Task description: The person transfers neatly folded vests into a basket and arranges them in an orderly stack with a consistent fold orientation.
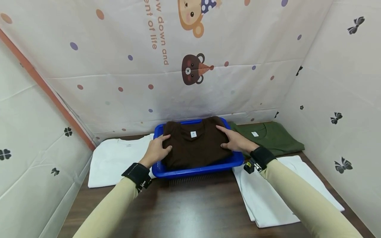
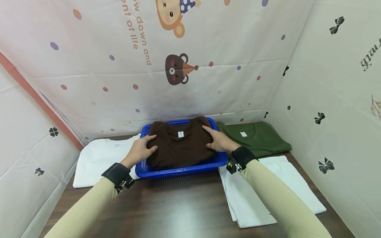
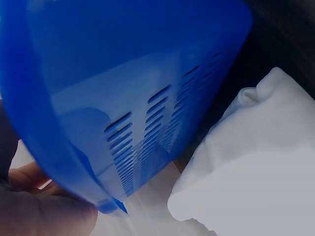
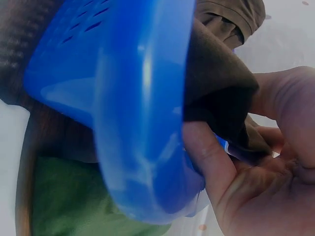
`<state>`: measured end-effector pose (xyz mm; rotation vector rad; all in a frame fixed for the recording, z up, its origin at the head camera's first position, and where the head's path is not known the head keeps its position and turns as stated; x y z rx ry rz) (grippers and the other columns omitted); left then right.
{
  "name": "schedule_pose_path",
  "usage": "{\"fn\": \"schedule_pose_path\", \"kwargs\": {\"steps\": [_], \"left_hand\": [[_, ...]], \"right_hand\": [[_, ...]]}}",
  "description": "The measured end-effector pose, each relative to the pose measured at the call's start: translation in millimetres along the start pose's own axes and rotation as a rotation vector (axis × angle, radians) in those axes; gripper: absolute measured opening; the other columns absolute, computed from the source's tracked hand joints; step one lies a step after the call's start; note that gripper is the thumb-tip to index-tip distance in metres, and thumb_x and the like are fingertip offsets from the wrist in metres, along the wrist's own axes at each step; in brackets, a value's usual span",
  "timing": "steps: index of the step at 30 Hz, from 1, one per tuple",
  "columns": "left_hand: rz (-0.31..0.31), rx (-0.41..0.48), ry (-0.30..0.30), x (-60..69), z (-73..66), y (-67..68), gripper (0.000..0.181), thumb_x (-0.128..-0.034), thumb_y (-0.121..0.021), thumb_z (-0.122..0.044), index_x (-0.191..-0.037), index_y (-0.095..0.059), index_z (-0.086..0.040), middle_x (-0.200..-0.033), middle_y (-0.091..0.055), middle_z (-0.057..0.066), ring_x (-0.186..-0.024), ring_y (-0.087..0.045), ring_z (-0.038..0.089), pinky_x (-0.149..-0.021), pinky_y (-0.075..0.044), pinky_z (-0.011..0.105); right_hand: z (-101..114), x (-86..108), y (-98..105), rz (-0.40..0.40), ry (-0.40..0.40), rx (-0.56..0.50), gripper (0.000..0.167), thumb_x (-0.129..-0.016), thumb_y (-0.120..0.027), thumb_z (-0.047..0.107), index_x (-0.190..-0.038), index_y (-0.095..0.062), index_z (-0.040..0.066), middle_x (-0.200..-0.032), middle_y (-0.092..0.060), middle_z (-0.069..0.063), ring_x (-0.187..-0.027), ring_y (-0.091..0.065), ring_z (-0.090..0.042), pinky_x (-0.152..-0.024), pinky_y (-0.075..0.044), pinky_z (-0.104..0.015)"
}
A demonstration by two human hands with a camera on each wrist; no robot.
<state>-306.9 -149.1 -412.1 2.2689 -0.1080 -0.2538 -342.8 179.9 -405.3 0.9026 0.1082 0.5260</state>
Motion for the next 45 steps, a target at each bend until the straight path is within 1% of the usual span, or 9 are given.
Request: {"fn": "schedule_pose_path", "kwargs": {"steps": [5, 11, 21, 28, 32, 35, 38, 42, 45], "left_hand": [[0.007, -0.017, -0.009, -3.0, -1.0, -2.1, 0.053, -0.0936, -0.070, -0.011, -0.143, -0.057, 0.003, -0.152, -0.045, 0.031, -0.142, -0.041, 0.045, -0.116, -0.034, 0.056], [0.018, -0.046, -0.003, -8.4, 0.4, -3.2, 0.053, -0.0945, -0.069, -0.012, -0.144, -0.056, 0.004, -0.152, -0.044, 0.031, -0.143, -0.040, 0.046, -0.117, -0.033, 0.056], [0.106, -0.135, -0.011, -16.3, 0.1, -7.5, 0.051, -0.0979, -0.067, -0.014, -0.141, -0.055, 0.010, -0.145, -0.052, 0.031, -0.137, -0.048, 0.045, -0.111, -0.041, 0.055], [0.173, -0.162, 0.022, -20.2, -2.1, -8.1, 0.050, -0.1013, -0.062, -0.016, -0.143, -0.052, 0.011, -0.145, -0.052, 0.031, -0.128, -0.054, 0.044, -0.097, -0.047, 0.050], [0.181, -0.174, 0.027, -22.1, -2.0, -7.6, 0.050, -0.1017, -0.062, -0.017, -0.143, -0.053, 0.010, -0.143, -0.055, 0.029, -0.132, -0.051, 0.046, -0.103, -0.047, 0.052], [0.181, -0.175, 0.027, -23.0, -1.2, -8.2, 0.050, -0.1015, -0.062, -0.016, -0.142, -0.053, 0.011, -0.141, -0.057, 0.029, -0.127, -0.056, 0.041, -0.101, -0.048, 0.050], [0.180, -0.171, 0.030, -24.1, -0.5, -9.5, 0.051, -0.1014, -0.062, -0.016, -0.142, -0.052, 0.013, -0.141, -0.056, 0.030, -0.110, -0.064, 0.035, -0.094, -0.050, 0.047], [0.172, -0.178, 0.020, -24.6, 0.9, -11.2, 0.052, -0.1014, -0.062, -0.016, -0.142, -0.051, 0.014, -0.144, -0.051, 0.034, -0.119, -0.063, 0.039, -0.104, -0.049, 0.050], [0.172, -0.185, 0.002, -24.3, 2.3, -13.5, 0.051, -0.1014, -0.062, -0.016, -0.140, -0.052, 0.015, -0.146, -0.046, 0.038, -0.135, -0.050, 0.046, -0.110, -0.042, 0.054]], "right_hand": [[-1, -6.5, 1, 0.018, -0.003, 0.035, 0.086, -0.098, -0.068, 0.003, -0.166, -0.016, 0.014, -0.161, -0.031, -0.026, -0.083, -0.063, -0.023, -0.071, -0.046, -0.034], [-1, -12.3, 4, 0.033, -0.023, 0.024, 0.086, -0.098, -0.068, 0.003, -0.166, -0.017, 0.015, -0.152, -0.042, -0.028, -0.069, -0.064, -0.021, -0.063, -0.049, -0.032], [0, -20.5, 3, 0.101, -0.085, -0.021, 0.080, -0.098, -0.065, -0.001, -0.165, -0.023, 0.013, -0.161, -0.025, -0.033, -0.071, -0.070, -0.021, -0.064, -0.061, -0.034], [-2, -25.3, 4, 0.093, -0.100, 0.002, 0.076, -0.099, -0.066, 0.003, -0.164, -0.028, 0.014, -0.161, -0.024, -0.033, -0.069, -0.072, -0.020, -0.065, -0.061, -0.035], [-3, -27.0, 5, 0.084, -0.100, 0.020, 0.071, -0.101, -0.065, 0.006, -0.162, -0.031, 0.013, -0.161, -0.025, -0.034, -0.067, -0.072, -0.020, -0.065, -0.060, -0.034], [-5, -27.7, 5, 0.080, -0.103, 0.030, 0.067, -0.102, -0.063, 0.008, -0.162, -0.033, 0.011, -0.160, -0.028, -0.034, -0.067, -0.073, -0.020, -0.066, -0.060, -0.034], [-6, -27.7, 6, 0.073, -0.099, 0.032, 0.064, -0.103, -0.062, 0.011, -0.161, -0.033, 0.008, -0.153, -0.040, -0.034, -0.068, -0.073, -0.019, -0.064, -0.059, -0.033], [-7, -26.9, 6, 0.054, -0.097, 0.018, 0.061, -0.105, -0.060, 0.013, -0.159, -0.035, 0.004, -0.136, -0.058, -0.031, -0.069, -0.073, -0.019, -0.063, -0.057, -0.032], [-7, -25.1, 5, 0.039, -0.094, -0.002, 0.059, -0.105, -0.059, 0.013, -0.158, -0.036, 0.003, -0.135, -0.060, -0.031, -0.071, -0.074, -0.019, -0.068, -0.059, -0.034]]}}
Point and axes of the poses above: each hand's wrist, its own x-axis away from the middle knuckle, its own y-axis out of the back of the hand, z = x × y, the point moved 4 cm from there along -x, towards the middle knuckle
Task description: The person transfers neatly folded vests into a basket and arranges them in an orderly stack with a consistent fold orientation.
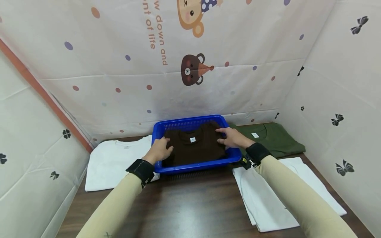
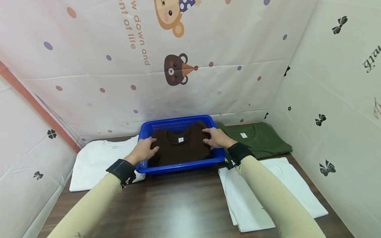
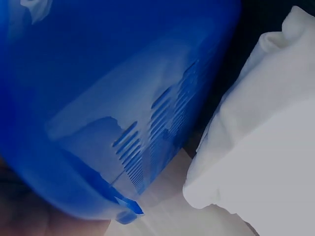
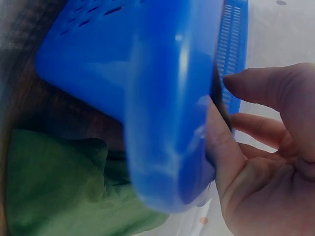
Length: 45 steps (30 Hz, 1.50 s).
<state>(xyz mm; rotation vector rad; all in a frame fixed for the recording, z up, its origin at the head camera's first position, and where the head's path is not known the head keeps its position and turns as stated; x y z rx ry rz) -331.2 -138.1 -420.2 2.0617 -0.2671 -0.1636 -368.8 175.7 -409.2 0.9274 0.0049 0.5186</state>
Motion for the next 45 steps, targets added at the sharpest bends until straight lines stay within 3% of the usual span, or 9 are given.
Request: {"fn": "schedule_pose_path", "kwargs": {"steps": [7, 11, 17, 19, 23, 31, 35, 39, 45], "left_hand": [[-0.059, 0.032, -0.046, 1.8, 0.7, -1.8, 0.049, -0.1018, -0.061, -0.014, -0.140, -0.052, 0.015, -0.147, -0.046, 0.037, -0.140, -0.043, 0.047, -0.114, -0.037, 0.056], [-0.230, 0.138, -0.097, 6.4, 6.5, 1.0, 0.044, -0.1046, -0.059, -0.018, -0.141, -0.056, 0.007, -0.135, -0.060, 0.033, -0.127, -0.057, 0.046, -0.109, -0.043, 0.055], [-0.508, 0.276, -0.147, 21.8, 23.2, 6.6, 0.036, -0.1057, -0.059, -0.022, -0.136, -0.065, -0.003, -0.119, -0.071, 0.025, -0.103, -0.068, 0.041, -0.094, -0.053, 0.053], [-0.589, 0.302, -0.157, 29.7, 30.6, 7.7, 0.034, -0.1052, -0.060, -0.019, -0.134, -0.065, -0.002, -0.127, -0.069, 0.021, -0.111, -0.068, 0.038, -0.096, -0.054, 0.052], [-0.694, 0.363, -0.119, 48.4, 45.1, 7.7, 0.036, -0.1064, -0.056, -0.015, -0.138, -0.060, 0.001, -0.134, -0.065, 0.021, -0.123, -0.063, 0.037, -0.100, -0.052, 0.055], [-0.698, 0.464, 0.094, 91.2, 64.2, -1.5, 0.044, -0.1114, -0.044, -0.026, -0.149, -0.048, -0.005, -0.144, -0.058, 0.022, -0.130, -0.057, 0.041, -0.102, -0.048, 0.060], [-0.662, 0.456, 0.146, 108.6, 71.8, -7.3, 0.045, -0.1117, -0.043, -0.028, -0.150, -0.047, -0.003, -0.145, -0.056, 0.023, -0.131, -0.056, 0.043, -0.102, -0.047, 0.062], [-0.602, 0.447, 0.186, 123.0, 76.1, -14.0, 0.048, -0.1119, -0.042, -0.031, -0.152, -0.044, -0.004, -0.148, -0.054, 0.024, -0.132, -0.054, 0.044, -0.103, -0.046, 0.062], [-0.499, 0.449, 0.221, 137.3, 76.4, -23.5, 0.049, -0.1123, -0.041, -0.033, -0.153, -0.040, -0.006, -0.150, -0.050, 0.025, -0.133, -0.052, 0.047, -0.104, -0.045, 0.063]], "right_hand": [[5, 9.0, 0, -0.065, 0.060, 0.013, 0.054, -0.105, -0.059, 0.014, -0.156, -0.042, 0.003, -0.141, -0.055, -0.032, -0.084, -0.074, -0.024, -0.078, -0.058, -0.039], [6, 20.5, 5, -0.201, 0.153, 0.065, 0.046, -0.105, -0.059, 0.015, -0.149, -0.052, 0.006, -0.140, -0.058, -0.027, -0.105, -0.067, -0.038, -0.082, -0.053, -0.049], [0, 52.3, 11, -0.500, 0.284, 0.063, 0.046, -0.102, -0.062, 0.009, -0.147, -0.053, 0.003, -0.160, -0.034, -0.028, -0.130, -0.049, -0.052, -0.101, -0.042, -0.066], [-6, 64.5, 11, -0.595, 0.312, 0.068, 0.052, -0.100, -0.064, 0.008, -0.149, -0.050, 0.002, -0.162, -0.026, -0.031, -0.144, -0.029, -0.055, -0.108, -0.030, -0.072], [-22, 89.7, 7, -0.673, 0.326, 0.064, 0.059, -0.096, -0.068, 0.005, -0.151, -0.046, 0.004, -0.163, -0.019, -0.034, -0.145, -0.020, -0.061, -0.105, -0.022, -0.080], [-78, 140.1, -6, -0.535, 0.188, 0.134, 0.067, -0.095, -0.073, 0.011, -0.153, -0.041, 0.001, -0.156, -0.029, -0.040, -0.138, -0.027, -0.065, -0.099, -0.025, -0.083], [-109, 162.3, -10, -0.542, 0.135, 0.172, 0.077, -0.090, -0.077, 0.011, -0.154, -0.036, -0.002, -0.150, -0.035, -0.042, -0.137, -0.029, -0.064, -0.098, -0.024, -0.083], [-137, 179.5, -10, -0.545, 0.073, 0.240, 0.063, -0.088, -0.079, 0.011, -0.138, -0.048, -0.009, -0.134, -0.052, -0.038, -0.125, -0.046, -0.059, -0.095, -0.035, -0.075], [-186, 200.2, 4, -0.435, -0.229, 0.290, 0.055, -0.086, -0.082, 0.029, -0.118, -0.053, -0.004, -0.121, -0.053, -0.036, -0.103, -0.051, -0.058, -0.077, -0.040, -0.076]]}}
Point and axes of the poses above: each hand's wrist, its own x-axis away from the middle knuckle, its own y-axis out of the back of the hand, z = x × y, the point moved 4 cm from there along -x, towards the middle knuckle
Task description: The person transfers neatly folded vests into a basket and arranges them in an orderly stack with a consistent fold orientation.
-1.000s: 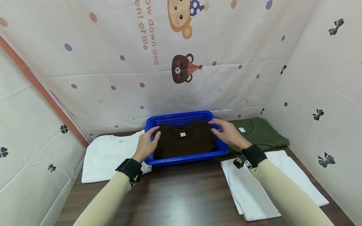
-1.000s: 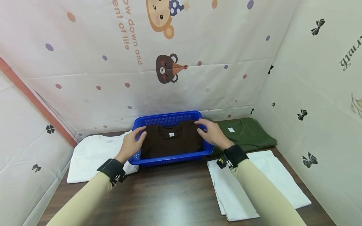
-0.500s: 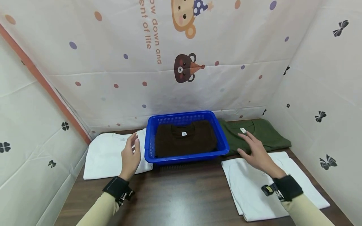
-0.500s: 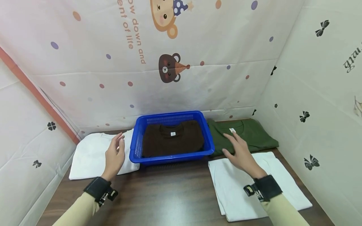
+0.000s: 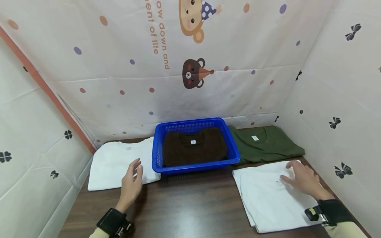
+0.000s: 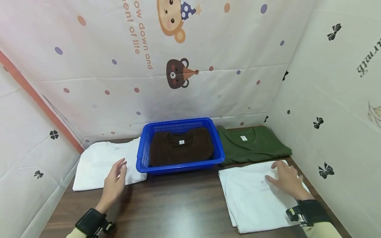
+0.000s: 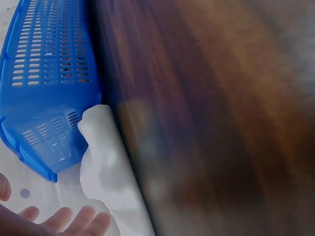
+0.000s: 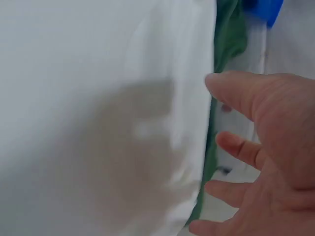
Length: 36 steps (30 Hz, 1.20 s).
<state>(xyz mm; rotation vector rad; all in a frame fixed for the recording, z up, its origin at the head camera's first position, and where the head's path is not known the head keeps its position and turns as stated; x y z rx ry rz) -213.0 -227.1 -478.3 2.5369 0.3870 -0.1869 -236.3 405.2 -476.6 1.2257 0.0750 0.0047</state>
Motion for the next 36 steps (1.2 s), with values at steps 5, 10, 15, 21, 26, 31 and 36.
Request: {"fn": "schedule_pose_path", "kwargs": {"steps": [5, 10, 15, 21, 26, 31, 36], "left_hand": [[0.006, 0.005, -0.002, 9.2, 4.4, 3.3, 0.048, -0.1120, -0.042, -0.032, -0.151, -0.044, -0.005, -0.146, -0.054, 0.025, -0.130, -0.055, 0.046, -0.103, -0.045, 0.063], [0.017, 0.008, 0.004, 11.7, 6.8, 5.1, 0.048, -0.1118, -0.042, -0.034, -0.152, -0.044, -0.008, -0.146, -0.054, 0.024, -0.129, -0.056, 0.044, -0.103, -0.046, 0.062], [0.013, 0.003, 0.008, 12.8, 7.2, 4.4, 0.047, -0.1115, -0.043, -0.033, -0.151, -0.046, -0.007, -0.145, -0.055, 0.024, -0.127, -0.057, 0.044, -0.101, -0.048, 0.061], [0.001, -0.013, 0.005, 15.8, 8.6, 3.2, 0.045, -0.1114, -0.044, -0.030, -0.149, -0.048, -0.007, -0.144, -0.056, 0.023, -0.124, -0.060, 0.044, -0.099, -0.050, 0.061], [0.016, -0.010, 0.001, 15.6, 5.4, 2.0, 0.046, -0.1113, -0.045, -0.032, -0.150, -0.046, -0.007, -0.147, -0.055, 0.022, -0.124, -0.059, 0.043, -0.100, -0.049, 0.061], [0.011, -0.006, 0.005, 18.5, 4.0, 3.4, 0.046, -0.1111, -0.046, -0.030, -0.150, -0.047, -0.006, -0.148, -0.053, 0.021, -0.124, -0.060, 0.044, -0.099, -0.050, 0.060], [0.010, -0.004, 0.021, 23.4, 6.1, 5.2, 0.045, -0.1110, -0.046, -0.028, -0.149, -0.048, -0.005, -0.150, -0.052, 0.021, -0.123, -0.060, 0.044, -0.099, -0.050, 0.059]], "right_hand": [[-37, 3.7, -3, 0.105, -0.085, -0.002, 0.072, -0.086, -0.080, 0.046, -0.121, -0.048, -0.009, -0.121, -0.046, -0.042, -0.107, -0.046, -0.061, -0.079, -0.038, -0.077], [-47, 4.8, -6, 0.125, -0.093, 0.017, 0.078, -0.086, -0.079, 0.050, -0.121, -0.046, -0.012, -0.118, -0.048, -0.045, -0.106, -0.049, -0.060, -0.079, -0.037, -0.077], [-44, 4.6, -8, 0.134, -0.115, 0.054, 0.080, -0.086, -0.079, 0.050, -0.122, -0.045, -0.012, -0.119, -0.046, -0.046, -0.107, -0.046, -0.064, -0.081, -0.037, -0.079], [-41, 5.2, -9, 0.135, -0.121, 0.073, 0.081, -0.087, -0.077, 0.053, -0.124, -0.044, -0.011, -0.122, -0.045, -0.046, -0.108, -0.042, -0.070, -0.079, -0.037, -0.080], [-34, 4.9, -9, 0.139, -0.112, 0.076, 0.080, -0.089, -0.075, 0.051, -0.126, -0.047, -0.013, -0.125, -0.045, -0.047, -0.110, -0.041, -0.071, -0.082, -0.035, -0.080], [-24, 3.9, -8, 0.169, -0.048, 0.082, 0.072, -0.093, -0.071, 0.045, -0.128, -0.054, -0.015, -0.124, -0.054, -0.045, -0.112, -0.047, -0.064, -0.087, -0.033, -0.077], [-17, 6.2, -4, 0.216, -0.035, 0.105, 0.070, -0.096, -0.068, 0.048, -0.133, -0.058, -0.011, -0.124, -0.058, -0.042, -0.112, -0.049, -0.066, -0.087, -0.037, -0.079]]}}
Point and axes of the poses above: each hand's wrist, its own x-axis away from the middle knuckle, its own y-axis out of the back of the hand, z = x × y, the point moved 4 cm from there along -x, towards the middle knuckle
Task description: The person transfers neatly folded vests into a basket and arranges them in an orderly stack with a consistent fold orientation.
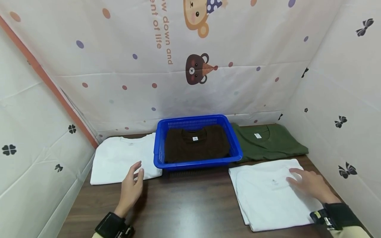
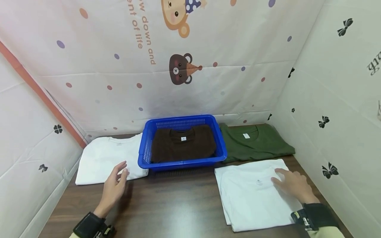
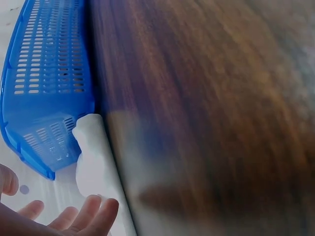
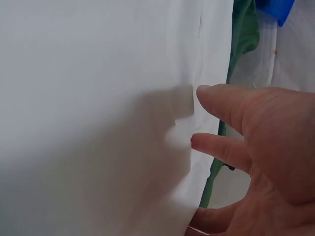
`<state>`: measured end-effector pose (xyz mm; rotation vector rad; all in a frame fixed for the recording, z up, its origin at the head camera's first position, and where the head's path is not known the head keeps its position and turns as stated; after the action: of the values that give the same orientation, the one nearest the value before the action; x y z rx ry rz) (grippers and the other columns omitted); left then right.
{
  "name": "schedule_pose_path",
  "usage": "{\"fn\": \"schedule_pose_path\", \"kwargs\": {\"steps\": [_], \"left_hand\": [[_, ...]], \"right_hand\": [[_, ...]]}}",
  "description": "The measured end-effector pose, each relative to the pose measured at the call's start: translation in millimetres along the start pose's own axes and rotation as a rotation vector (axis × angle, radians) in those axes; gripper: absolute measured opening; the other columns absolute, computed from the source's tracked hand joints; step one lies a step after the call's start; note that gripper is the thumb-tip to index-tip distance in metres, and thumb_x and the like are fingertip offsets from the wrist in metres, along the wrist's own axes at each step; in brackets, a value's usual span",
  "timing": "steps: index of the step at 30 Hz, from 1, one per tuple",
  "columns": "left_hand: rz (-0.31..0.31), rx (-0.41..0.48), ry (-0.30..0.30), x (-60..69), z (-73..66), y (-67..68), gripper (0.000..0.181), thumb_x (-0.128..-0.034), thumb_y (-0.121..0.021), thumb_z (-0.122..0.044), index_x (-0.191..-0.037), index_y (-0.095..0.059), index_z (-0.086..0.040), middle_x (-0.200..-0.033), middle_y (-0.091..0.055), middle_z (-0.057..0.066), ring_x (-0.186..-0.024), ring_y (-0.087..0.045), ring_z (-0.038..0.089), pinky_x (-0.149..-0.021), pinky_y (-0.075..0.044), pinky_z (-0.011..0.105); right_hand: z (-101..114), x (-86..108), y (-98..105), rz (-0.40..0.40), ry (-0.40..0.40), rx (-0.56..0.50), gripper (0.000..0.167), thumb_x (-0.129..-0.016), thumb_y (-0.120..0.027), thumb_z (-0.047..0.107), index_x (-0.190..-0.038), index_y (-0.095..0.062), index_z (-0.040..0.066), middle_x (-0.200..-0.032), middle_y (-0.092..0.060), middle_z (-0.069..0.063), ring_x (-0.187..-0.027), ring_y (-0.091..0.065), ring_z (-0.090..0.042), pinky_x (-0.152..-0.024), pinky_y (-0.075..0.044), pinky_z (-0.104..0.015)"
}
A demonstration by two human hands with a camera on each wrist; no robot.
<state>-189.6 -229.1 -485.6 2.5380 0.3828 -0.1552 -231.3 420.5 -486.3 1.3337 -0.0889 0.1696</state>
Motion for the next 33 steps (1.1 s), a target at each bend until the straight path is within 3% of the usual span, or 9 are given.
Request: {"fn": "schedule_pose_path", "kwargs": {"steps": [10, 16, 20, 24, 30, 33], "left_hand": [[-0.013, -0.024, -0.027, 4.5, -0.3, 3.6, 0.045, -0.1109, -0.046, -0.030, -0.149, -0.050, -0.007, -0.146, -0.056, 0.020, -0.114, -0.067, 0.039, -0.092, -0.055, 0.051], [0.023, 0.006, 0.025, 8.8, -1.8, 3.0, 0.038, -0.1097, -0.050, -0.022, -0.144, -0.055, -0.008, -0.116, -0.072, 0.020, -0.078, -0.072, 0.029, -0.061, -0.057, 0.030], [0.127, 0.079, 0.110, 11.8, -3.8, -2.1, 0.035, -0.1098, -0.049, -0.019, -0.142, -0.057, -0.007, -0.102, -0.073, 0.018, -0.069, -0.070, 0.024, -0.054, -0.059, 0.033], [0.266, 0.127, 0.187, 16.3, -6.0, -8.3, 0.034, -0.1097, -0.050, -0.020, -0.138, -0.060, -0.004, -0.095, -0.075, 0.015, -0.066, -0.071, 0.025, -0.052, -0.059, 0.037], [0.517, 0.189, 0.233, 25.8, -6.6, -15.8, 0.047, -0.1092, -0.052, -0.029, -0.137, -0.056, 0.009, -0.085, -0.075, 0.015, -0.064, -0.072, 0.030, -0.053, -0.060, 0.042], [0.594, 0.205, 0.251, 28.8, -5.9, -17.4, 0.051, -0.1093, -0.052, -0.030, -0.138, -0.053, 0.013, -0.081, -0.074, 0.016, -0.061, -0.072, 0.031, -0.054, -0.060, 0.044]], "right_hand": [[19, 5.2, -2, 0.077, 0.042, -0.022, 0.061, -0.098, -0.067, 0.043, -0.134, -0.061, -0.006, -0.126, -0.060, -0.039, -0.116, -0.052, -0.063, -0.088, -0.043, -0.075], [41, 6.2, -5, 0.102, 0.088, -0.064, 0.061, -0.098, -0.067, 0.044, -0.136, -0.062, -0.003, -0.130, -0.060, -0.036, -0.119, -0.052, -0.060, -0.090, -0.043, -0.074], [56, 8.3, -8, 0.099, 0.154, -0.111, 0.055, -0.098, -0.069, 0.037, -0.136, -0.063, -0.003, -0.130, -0.061, -0.035, -0.121, -0.053, -0.059, -0.091, -0.045, -0.073], [70, 8.1, -11, 0.123, 0.159, -0.143, 0.056, -0.098, -0.068, 0.038, -0.137, -0.062, -0.002, -0.134, -0.058, -0.035, -0.124, -0.050, -0.059, -0.092, -0.043, -0.074], [92, 7.3, -15, 0.145, 0.157, -0.168, 0.057, -0.098, -0.068, 0.041, -0.138, -0.062, 0.001, -0.138, -0.056, -0.036, -0.127, -0.050, -0.057, -0.093, -0.043, -0.073], [104, 7.4, -17, 0.133, 0.189, -0.189, 0.054, -0.099, -0.068, 0.038, -0.137, -0.063, 0.001, -0.134, -0.059, -0.034, -0.121, -0.057, -0.052, -0.092, -0.048, -0.068]]}}
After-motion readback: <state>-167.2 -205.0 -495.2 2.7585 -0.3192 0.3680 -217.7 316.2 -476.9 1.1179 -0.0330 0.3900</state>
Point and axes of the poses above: each hand's wrist, its own x-axis away from the middle knuckle, its own y-axis out of the back of the hand, z = x × y, the point moved 4 cm from there along -x, towards the middle knuckle
